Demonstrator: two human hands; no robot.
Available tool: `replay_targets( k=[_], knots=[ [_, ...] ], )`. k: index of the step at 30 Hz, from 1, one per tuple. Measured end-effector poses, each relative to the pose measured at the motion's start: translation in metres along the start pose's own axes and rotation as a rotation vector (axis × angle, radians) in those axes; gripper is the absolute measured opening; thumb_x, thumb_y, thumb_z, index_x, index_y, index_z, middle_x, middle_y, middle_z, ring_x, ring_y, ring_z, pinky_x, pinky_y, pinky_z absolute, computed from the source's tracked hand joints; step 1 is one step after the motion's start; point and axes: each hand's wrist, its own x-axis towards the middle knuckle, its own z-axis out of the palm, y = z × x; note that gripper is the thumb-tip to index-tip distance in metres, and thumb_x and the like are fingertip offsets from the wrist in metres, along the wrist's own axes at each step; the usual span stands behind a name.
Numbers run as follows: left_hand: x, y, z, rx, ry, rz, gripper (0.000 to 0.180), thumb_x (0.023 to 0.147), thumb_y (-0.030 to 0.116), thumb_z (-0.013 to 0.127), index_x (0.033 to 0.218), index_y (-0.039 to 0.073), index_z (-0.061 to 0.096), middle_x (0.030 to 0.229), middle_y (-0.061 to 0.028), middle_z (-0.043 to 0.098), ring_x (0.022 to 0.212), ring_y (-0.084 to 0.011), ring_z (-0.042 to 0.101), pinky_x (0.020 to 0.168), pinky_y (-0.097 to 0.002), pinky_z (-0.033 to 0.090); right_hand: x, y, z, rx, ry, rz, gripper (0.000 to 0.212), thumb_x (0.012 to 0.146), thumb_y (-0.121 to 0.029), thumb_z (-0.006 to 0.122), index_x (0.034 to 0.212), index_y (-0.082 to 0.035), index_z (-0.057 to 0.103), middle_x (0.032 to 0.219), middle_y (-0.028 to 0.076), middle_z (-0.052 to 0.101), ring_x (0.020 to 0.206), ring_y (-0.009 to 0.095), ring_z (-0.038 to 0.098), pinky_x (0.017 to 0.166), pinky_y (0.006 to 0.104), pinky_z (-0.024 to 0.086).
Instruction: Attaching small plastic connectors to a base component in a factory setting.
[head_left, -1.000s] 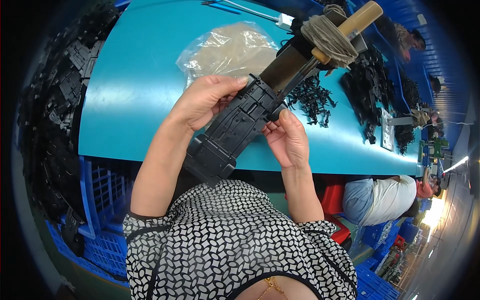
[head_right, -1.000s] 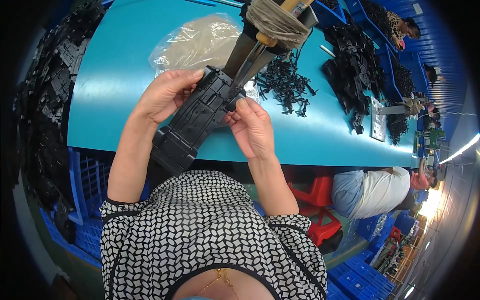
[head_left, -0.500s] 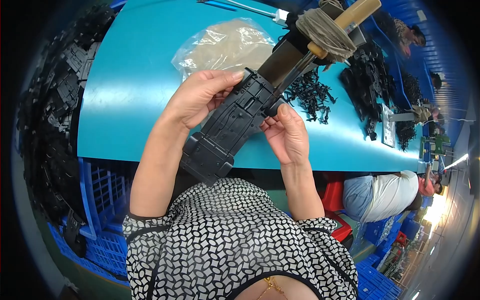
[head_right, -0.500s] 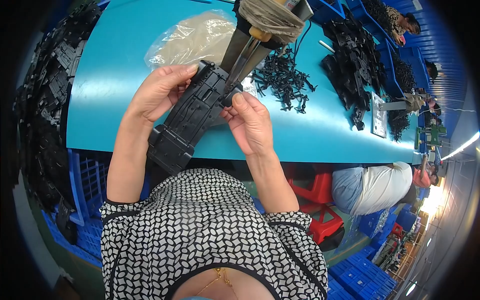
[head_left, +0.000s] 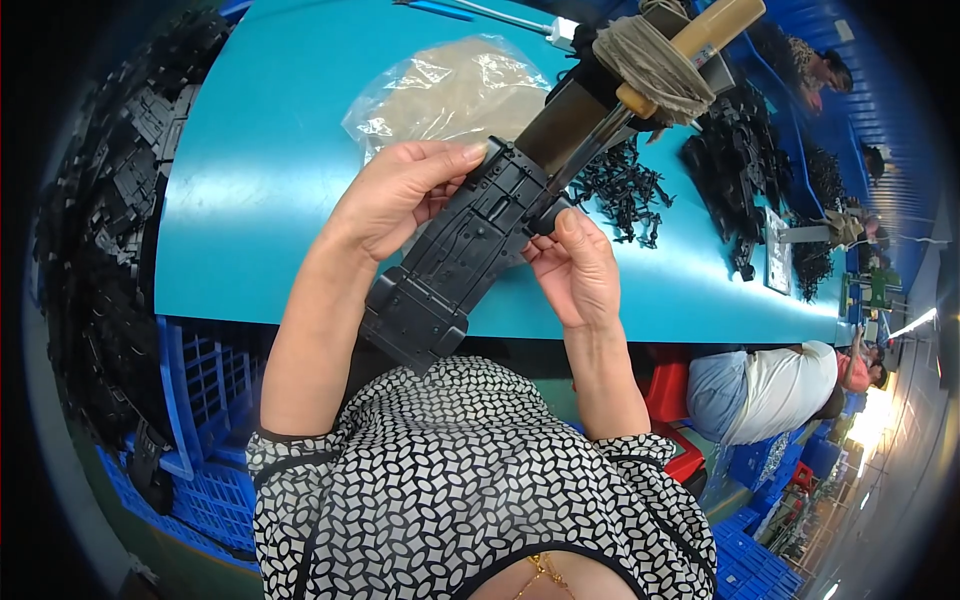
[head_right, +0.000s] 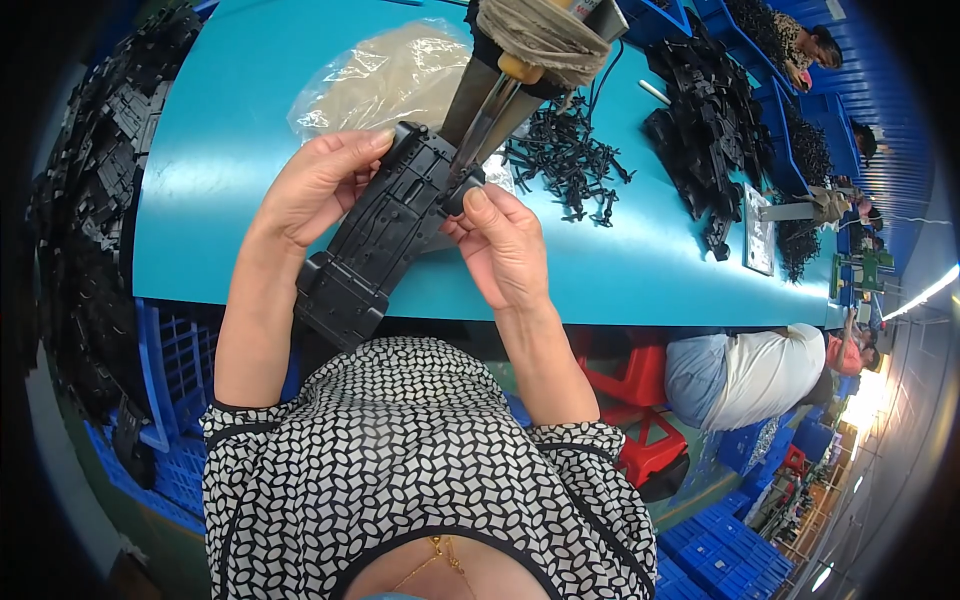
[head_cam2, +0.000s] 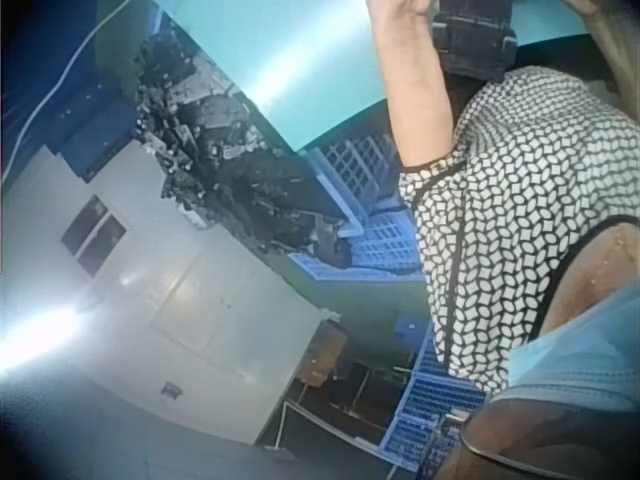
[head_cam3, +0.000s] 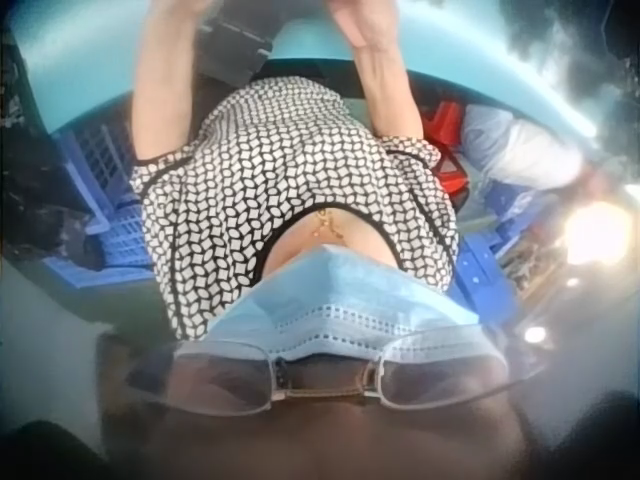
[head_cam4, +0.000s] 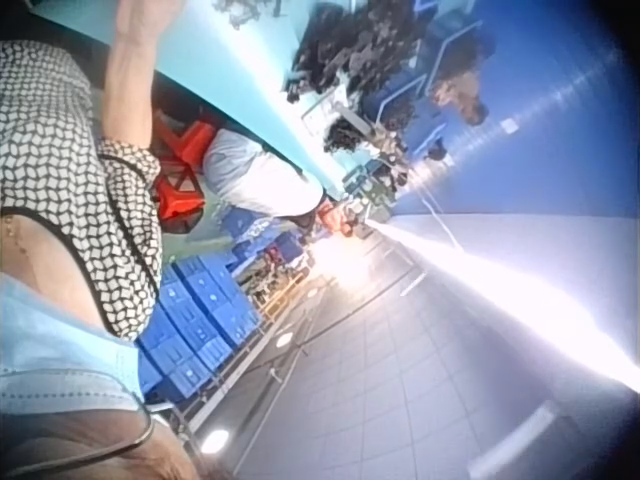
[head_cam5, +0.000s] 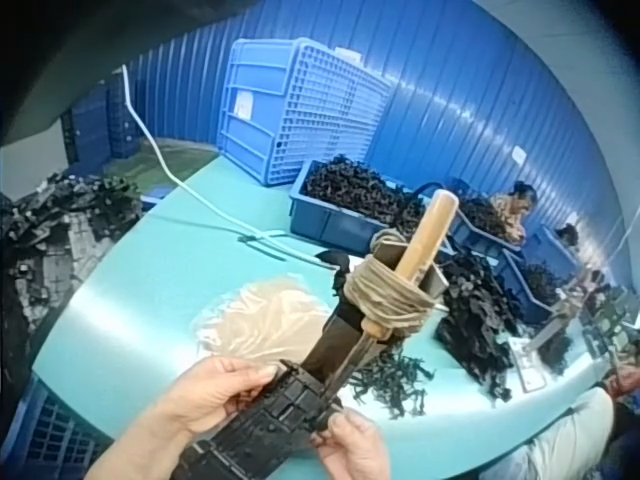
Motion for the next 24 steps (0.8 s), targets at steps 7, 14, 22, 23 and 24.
replay_targets(
  k=[7, 14, 22, 23, 24],
  knots=[
    [-0.0013, 0.001, 0.002, -0.006, 0.006, 0.003, 0.02, 0.082, 0.022, 0.061, 0.088, 0.003, 0.062, 0.072, 0.0027, 0.057, 0.06, -0.0031, 0.05, 0.056, -0.0168, 0.042, 0.0004, -0.0011, -0.0008, -0.013, -0.004, 0.005, 0.023, 0.081, -0.017, 0.063, 0.093, 0.001, 0.057, 0.088, 0.008, 0.061, 0.077, 0.015, 0.056, 0.073, 0.0302, 0.044],
    [0.0006, -0.0024, -0.003, 0.0, -0.001, 0.005, 0.023, 0.082, 0.022, 0.061, 0.092, 0.001, 0.062, 0.072, 0.0026, 0.057, 0.061, -0.0031, 0.05, 0.056, -0.0168, 0.041, -0.0006, -0.0012, -0.0002, -0.024, -0.01, -0.003, 0.019, 0.081, -0.016, 0.062, 0.092, 0.0, 0.057, 0.088, 0.008, 0.062, 0.077, 0.015, 0.056, 0.073, 0.0306, 0.045],
    [0.0007, -0.0024, -0.003, 0.003, 0.013, 0.008, 0.024, 0.082, 0.021, 0.062, 0.094, 0.0, 0.061, 0.073, 0.0028, 0.057, 0.061, -0.0027, 0.049, 0.056, -0.0162, 0.041, 0.0002, -0.0012, -0.0012, -0.024, 0.006, 0.005, 0.014, 0.081, -0.014, 0.062, 0.087, -0.002, 0.057, 0.088, 0.009, 0.062, 0.077, 0.016, 0.057, 0.072, 0.0309, 0.045],
    [0.0011, -0.0029, -0.003, 0.003, 0.011, 0.02, 0.026, 0.081, 0.023, 0.062, 0.094, 0.001, 0.062, 0.072, 0.0028, 0.057, 0.059, -0.0023, 0.05, 0.054, -0.0159, 0.042, 0.0, -0.0017, -0.0003, -0.017, 0.003, 0.005, 0.014, 0.081, -0.014, 0.062, 0.087, -0.002, 0.057, 0.088, 0.008, 0.062, 0.076, 0.016, 0.057, 0.072, 0.0309, 0.045],
    [0.0014, -0.0033, -0.0032, 0.004, 0.009, 0.033, 0.027, 0.081, 0.025, 0.063, 0.094, 0.001, 0.062, 0.071, 0.0029, 0.057, 0.057, -0.002, 0.05, 0.051, -0.0156, 0.043, 0.0002, -0.0014, -0.0006, -0.017, 0.003, 0.005, 0.014, 0.081, -0.014, 0.062, 0.087, -0.002, 0.057, 0.088, 0.008, 0.062, 0.076, 0.016, 0.057, 0.072, 0.0309, 0.045]
  ],
)
